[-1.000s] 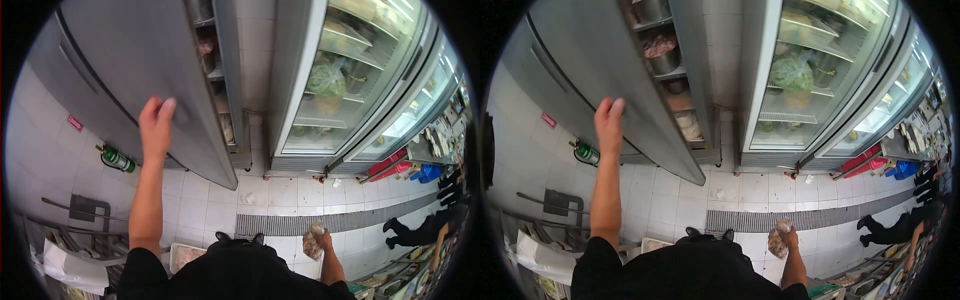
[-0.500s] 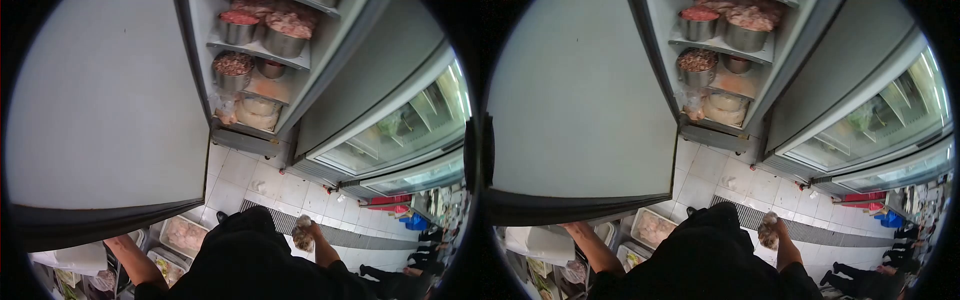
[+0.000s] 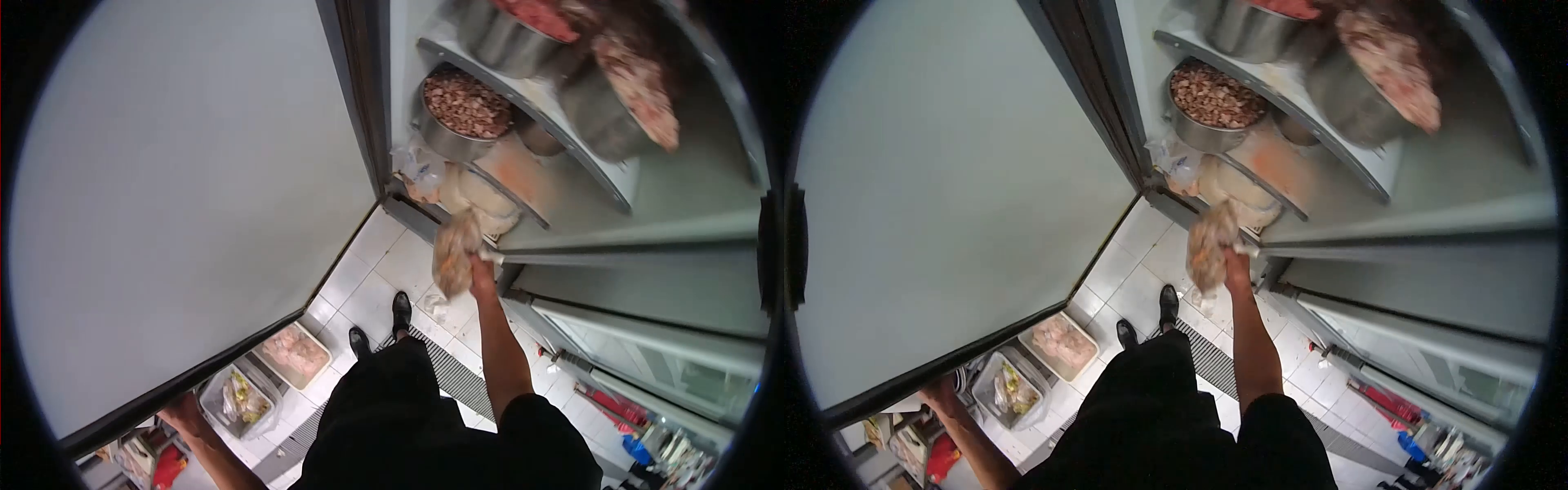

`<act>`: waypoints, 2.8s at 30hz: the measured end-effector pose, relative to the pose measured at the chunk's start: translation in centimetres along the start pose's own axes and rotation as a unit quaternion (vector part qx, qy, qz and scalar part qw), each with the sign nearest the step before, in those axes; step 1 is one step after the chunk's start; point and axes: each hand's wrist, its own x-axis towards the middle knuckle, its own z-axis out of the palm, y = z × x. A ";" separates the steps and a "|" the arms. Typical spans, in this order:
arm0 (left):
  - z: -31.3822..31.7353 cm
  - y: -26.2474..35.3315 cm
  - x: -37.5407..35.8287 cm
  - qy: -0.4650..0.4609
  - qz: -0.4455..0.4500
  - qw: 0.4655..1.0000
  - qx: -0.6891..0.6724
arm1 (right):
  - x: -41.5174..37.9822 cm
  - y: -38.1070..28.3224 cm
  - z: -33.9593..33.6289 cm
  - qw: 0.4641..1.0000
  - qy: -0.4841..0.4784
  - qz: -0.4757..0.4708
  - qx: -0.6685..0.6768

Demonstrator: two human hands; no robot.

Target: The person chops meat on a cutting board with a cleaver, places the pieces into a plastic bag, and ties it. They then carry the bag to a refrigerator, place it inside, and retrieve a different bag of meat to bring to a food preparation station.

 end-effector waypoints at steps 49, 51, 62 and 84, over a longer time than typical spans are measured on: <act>9.7 7.6 -8.7 -0.030 -0.197 0.865 -0.461 | -36.5 2.2 10.4 0.817 -0.107 -0.451 -0.342; 8.9 9.4 -11.3 -0.125 -0.233 0.836 -0.482 | -40.7 0.2 11.8 0.777 -0.160 -0.504 -0.342; -3.9 -14.6 -26.5 -0.099 -0.399 0.906 -0.096 | -42.7 -5.3 9.8 0.773 0.026 -0.600 -0.205; -15.1 -8.9 -61.3 0.153 -0.609 0.771 0.102 | -16.1 -28.8 -7.3 0.623 0.292 -0.711 -0.146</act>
